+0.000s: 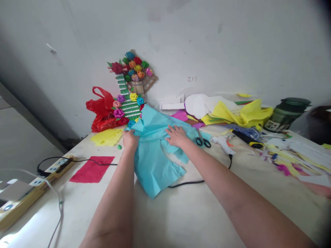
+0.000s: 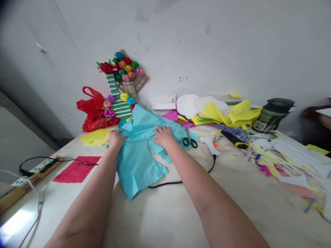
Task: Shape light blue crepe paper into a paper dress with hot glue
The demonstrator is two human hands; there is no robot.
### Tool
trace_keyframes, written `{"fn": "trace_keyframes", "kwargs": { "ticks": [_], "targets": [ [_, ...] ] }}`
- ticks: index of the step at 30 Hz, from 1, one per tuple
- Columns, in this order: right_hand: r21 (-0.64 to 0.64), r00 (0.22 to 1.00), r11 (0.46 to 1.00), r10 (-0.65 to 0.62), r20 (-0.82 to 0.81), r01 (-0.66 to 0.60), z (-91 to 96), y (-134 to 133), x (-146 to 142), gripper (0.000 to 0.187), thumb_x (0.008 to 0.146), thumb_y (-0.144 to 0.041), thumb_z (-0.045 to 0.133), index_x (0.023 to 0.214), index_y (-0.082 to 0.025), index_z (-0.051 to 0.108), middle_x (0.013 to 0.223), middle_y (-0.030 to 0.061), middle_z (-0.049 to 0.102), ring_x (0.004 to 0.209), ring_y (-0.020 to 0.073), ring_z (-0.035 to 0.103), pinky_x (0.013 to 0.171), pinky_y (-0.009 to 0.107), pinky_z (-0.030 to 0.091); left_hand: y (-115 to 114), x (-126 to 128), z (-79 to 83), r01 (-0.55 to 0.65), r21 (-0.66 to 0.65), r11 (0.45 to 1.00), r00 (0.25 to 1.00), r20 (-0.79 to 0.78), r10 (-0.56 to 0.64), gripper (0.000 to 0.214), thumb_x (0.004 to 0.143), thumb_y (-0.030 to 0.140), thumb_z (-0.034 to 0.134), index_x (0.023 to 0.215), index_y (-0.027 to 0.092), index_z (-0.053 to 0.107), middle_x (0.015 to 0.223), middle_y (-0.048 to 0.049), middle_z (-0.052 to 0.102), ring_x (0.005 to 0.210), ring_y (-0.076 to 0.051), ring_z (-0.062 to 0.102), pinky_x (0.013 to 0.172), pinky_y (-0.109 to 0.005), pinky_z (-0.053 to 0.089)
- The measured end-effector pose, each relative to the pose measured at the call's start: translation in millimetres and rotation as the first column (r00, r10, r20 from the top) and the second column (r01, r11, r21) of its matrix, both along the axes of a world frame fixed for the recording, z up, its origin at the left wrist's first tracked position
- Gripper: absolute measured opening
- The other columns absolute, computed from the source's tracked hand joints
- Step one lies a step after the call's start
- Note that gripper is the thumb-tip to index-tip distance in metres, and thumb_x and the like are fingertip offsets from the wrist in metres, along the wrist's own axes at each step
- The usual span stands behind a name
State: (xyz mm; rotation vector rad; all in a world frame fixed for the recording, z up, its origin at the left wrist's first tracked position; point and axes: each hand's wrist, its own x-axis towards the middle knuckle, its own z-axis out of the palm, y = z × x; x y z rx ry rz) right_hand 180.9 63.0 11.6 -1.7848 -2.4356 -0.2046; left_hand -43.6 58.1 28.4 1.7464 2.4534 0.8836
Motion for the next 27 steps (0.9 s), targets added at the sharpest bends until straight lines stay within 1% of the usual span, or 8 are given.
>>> {"fn": "trace_keyframes", "kwargs": {
  "ticks": [4, 6, 9, 11, 16, 20, 22, 27],
  "targets": [
    [-0.043, 0.998, 0.999, 0.027, 0.048, -0.025, 0.8, 0, 1, 0.054, 0.082, -0.048, 0.03, 0.131, -0.025, 0.037, 0.142, 0.0025, 0.024, 0.127, 0.0324, 0.019, 0.099, 0.05, 0.016, -11, -3, 12.1, -0.044, -0.133, 0.99, 0.996, -0.087, 0.033, 0.056, 0.06, 0.055, 0.061, 0.104, 0.02, 0.061, 0.138, -0.0139, 0.027, 0.113, -0.036, 0.042, 0.088, -0.047, 0.04],
    [-0.043, 0.997, 0.998, 0.04, 0.069, -0.037, 1.0, 1, 0, 0.054, 0.082, -0.048, 0.029, 0.13, -0.025, 0.039, 0.142, 0.0032, 0.025, 0.127, 0.0323, 0.019, 0.098, 0.05, 0.017, -18, 5, 26.5, -0.027, -0.011, 1.0, 0.972, -0.232, 0.024, 0.056, 0.062, 0.061, 0.055, 0.101, 0.021, 0.061, 0.143, -0.0093, 0.018, 0.124, -0.04, 0.024, 0.093, -0.054, 0.031],
    [-0.029, 0.995, 0.999, 0.048, 0.091, -0.045, 1.4, 1, -1, 0.052, 0.083, -0.047, 0.028, 0.128, -0.025, 0.04, 0.141, 0.0043, 0.027, 0.126, 0.0326, 0.02, 0.096, 0.051, 0.019, -18, 30, 47.4, 0.161, 0.125, 0.979, 0.911, -0.4, -0.099, 0.054, 0.072, 0.057, 0.048, 0.114, 0.023, 0.053, 0.142, -0.007, 0.024, 0.129, -0.033, 0.019, 0.1, -0.053, 0.021],
    [-0.031, 0.993, 0.999, 0.047, 0.112, -0.044, 1.5, 1, -2, 0.052, 0.082, -0.046, 0.029, 0.128, -0.025, 0.041, 0.141, 0.0048, 0.027, 0.126, 0.0332, 0.02, 0.095, 0.052, 0.02, -11, 54, 52.2, 0.32, 0.105, 0.941, 0.857, -0.455, -0.241, 0.05, 0.081, 0.05, 0.037, 0.12, 0.021, 0.048, 0.138, -0.007, 0.033, 0.128, -0.026, 0.023, 0.103, -0.047, 0.02],
    [-0.022, 0.989, 0.998, 0.063, 0.137, -0.06, -0.8, 3, -4, 0.051, 0.081, -0.043, 0.03, 0.125, -0.022, 0.045, 0.138, 0.0067, 0.033, 0.126, 0.0341, 0.019, 0.094, 0.054, 0.02, 17, 106, 23.8, 0.621, -0.104, 0.777, 0.651, -0.483, -0.585, 0.049, 0.089, 0.041, 0.018, 0.13, 0.022, 0.035, 0.138, -0.0009, 0.034, 0.131, -0.02, 0.017, 0.106, -0.045, 0.015],
    [0.0, 0.99, 0.998, 0.069, 0.127, -0.07, -1.0, -1, -4, 0.051, 0.083, -0.038, 0.029, 0.127, -0.018, 0.043, 0.134, 0.0097, 0.039, 0.126, 0.032, 0.021, 0.096, 0.053, 0.017, 36, 109, -9.1, 0.68, -0.315, 0.662, 0.505, -0.453, -0.735, 0.046, 0.09, 0.033, 0.014, 0.133, 0.029, 0.028, 0.141, 0.0022, 0.026, 0.132, -0.022, 0.012, 0.104, -0.052, 0.009],
    [-0.002, 0.989, 0.996, 0.087, 0.118, -0.088, -0.2, -4, -2, 0.05, 0.084, -0.038, 0.027, 0.126, -0.018, 0.044, 0.134, 0.008, 0.04, 0.125, 0.0324, 0.021, 0.096, 0.054, 0.016, 44, 100, -21.0, 0.647, -0.379, 0.662, 0.51, -0.431, -0.745, 0.046, 0.09, 0.031, 0.014, 0.135, 0.031, 0.024, 0.143, 0.0028, 0.022, 0.132, -0.023, 0.012, 0.102, -0.056, 0.009],
    [0.015, 0.99, 0.993, 0.116, 0.078, -0.118, -1.4, -6, 2, 0.048, 0.084, -0.039, 0.029, 0.126, -0.023, 0.043, 0.136, 0.0033, 0.037, 0.125, 0.0318, 0.02, 0.096, 0.054, 0.016, 62, 76, -35.6, 0.498, -0.42, 0.758, 0.685, -0.344, -0.642, 0.051, 0.089, 0.04, 0.009, 0.137, 0.027, 0.017, 0.145, 0.0015, 0.013, 0.132, -0.027, 0.007, 0.102, -0.055, 0.012]
  ]
}}
